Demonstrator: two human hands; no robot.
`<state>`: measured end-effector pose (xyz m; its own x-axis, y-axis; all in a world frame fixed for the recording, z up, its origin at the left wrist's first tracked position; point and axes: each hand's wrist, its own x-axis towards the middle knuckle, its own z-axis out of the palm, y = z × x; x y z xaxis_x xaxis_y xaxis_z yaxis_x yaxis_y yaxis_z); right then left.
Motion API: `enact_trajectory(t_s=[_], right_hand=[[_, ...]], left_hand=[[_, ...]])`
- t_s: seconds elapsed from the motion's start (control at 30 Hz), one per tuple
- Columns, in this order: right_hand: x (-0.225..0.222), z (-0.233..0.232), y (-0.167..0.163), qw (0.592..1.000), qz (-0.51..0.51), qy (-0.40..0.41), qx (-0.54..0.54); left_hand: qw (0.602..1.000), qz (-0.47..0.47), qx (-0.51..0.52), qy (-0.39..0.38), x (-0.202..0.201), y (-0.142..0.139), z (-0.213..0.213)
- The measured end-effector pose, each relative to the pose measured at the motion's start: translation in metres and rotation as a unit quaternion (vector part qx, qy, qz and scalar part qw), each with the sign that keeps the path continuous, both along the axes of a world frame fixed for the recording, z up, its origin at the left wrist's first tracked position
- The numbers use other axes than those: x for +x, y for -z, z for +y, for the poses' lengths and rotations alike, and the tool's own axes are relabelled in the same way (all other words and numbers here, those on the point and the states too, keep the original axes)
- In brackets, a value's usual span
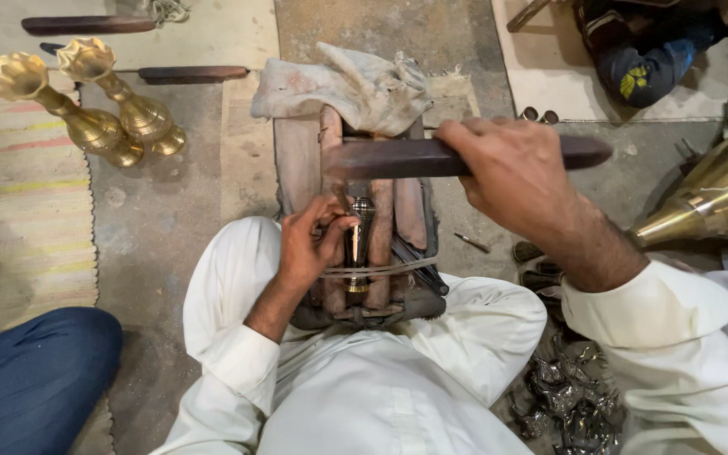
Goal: The person sits on the floor with a brass vase-like object clamped in a wooden jig on their lap. They hold a small chisel against the brass surface and strike it with a wooden mallet to engrave decorative patterns, periodically rotating the object and repositioning the chisel to work on different areas.
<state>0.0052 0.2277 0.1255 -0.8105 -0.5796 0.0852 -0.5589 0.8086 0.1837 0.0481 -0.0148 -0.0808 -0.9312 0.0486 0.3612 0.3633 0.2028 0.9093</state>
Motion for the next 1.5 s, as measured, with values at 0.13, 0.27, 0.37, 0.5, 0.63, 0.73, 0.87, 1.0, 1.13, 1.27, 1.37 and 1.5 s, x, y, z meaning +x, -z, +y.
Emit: enact_trajectory(t_s=[0.13, 0.27, 0.37, 0.5, 0.63, 0.73, 0.87, 1.0, 1.13, 1.27, 1.37, 1.5], right_hand=[[-0.011, -0.027, -0.019, 0.993, 0.079, -0.085, -0.025], [-0.02, -0.054, -0.024, 0.993, 0.056, -0.106, 0.014], [-0.022, -0.066, -0.025, 0.986, 0.091, -0.133, 0.037], [-0.023, -0.079, -0.023, 0.989, 0.015, -0.088, 0.117], [-0.027, -0.087, -0.023, 0.988, 0.082, -0.086, 0.104], [-0.026, -0.089, -0.022, 0.952, -0.052, -0.02, 0.301], [-0.022, -0.082, -0.029, 0.991, 0.043, -0.092, 0.092], [-0.024, -0.063, -0.042, 0.992, 0.007, -0.081, -0.101], [-0.019, -0.048, -0.039, 0.99, 0.038, -0.085, -0.109], [-0.013, -0.051, -0.024, 0.982, 0.051, -0.095, 0.154], [-0.012, -0.051, -0.019, 0.969, 0.029, -0.066, 0.236], [-0.013, -0.033, -0.023, 0.997, -0.017, -0.071, 0.025]], left_hand=[[0.996, -0.02, 0.038, -0.076, 0.005, 0.008, 0.01], [0.986, -0.034, 0.128, -0.105, 0.015, 0.01, 0.017], [0.986, -0.037, 0.124, -0.109, 0.016, 0.007, 0.018], [0.979, -0.046, 0.156, -0.121, 0.017, 0.003, 0.02], [0.984, -0.044, 0.128, -0.115, 0.018, 0.001, 0.019], [0.986, -0.053, 0.092, -0.127, 0.02, 0.001, 0.02], [0.987, -0.01, 0.128, -0.096, 0.021, 0.0, 0.023], [0.984, -0.062, 0.129, -0.105, 0.024, -0.001, 0.019], [0.985, -0.04, 0.151, -0.08, 0.025, -0.001, 0.018], [0.985, -0.05, 0.086, -0.141, 0.026, 0.001, 0.023], [0.983, -0.017, 0.131, -0.126, 0.026, 0.001, 0.024], [0.981, -0.022, 0.155, -0.112, 0.027, 0.0, 0.024]])
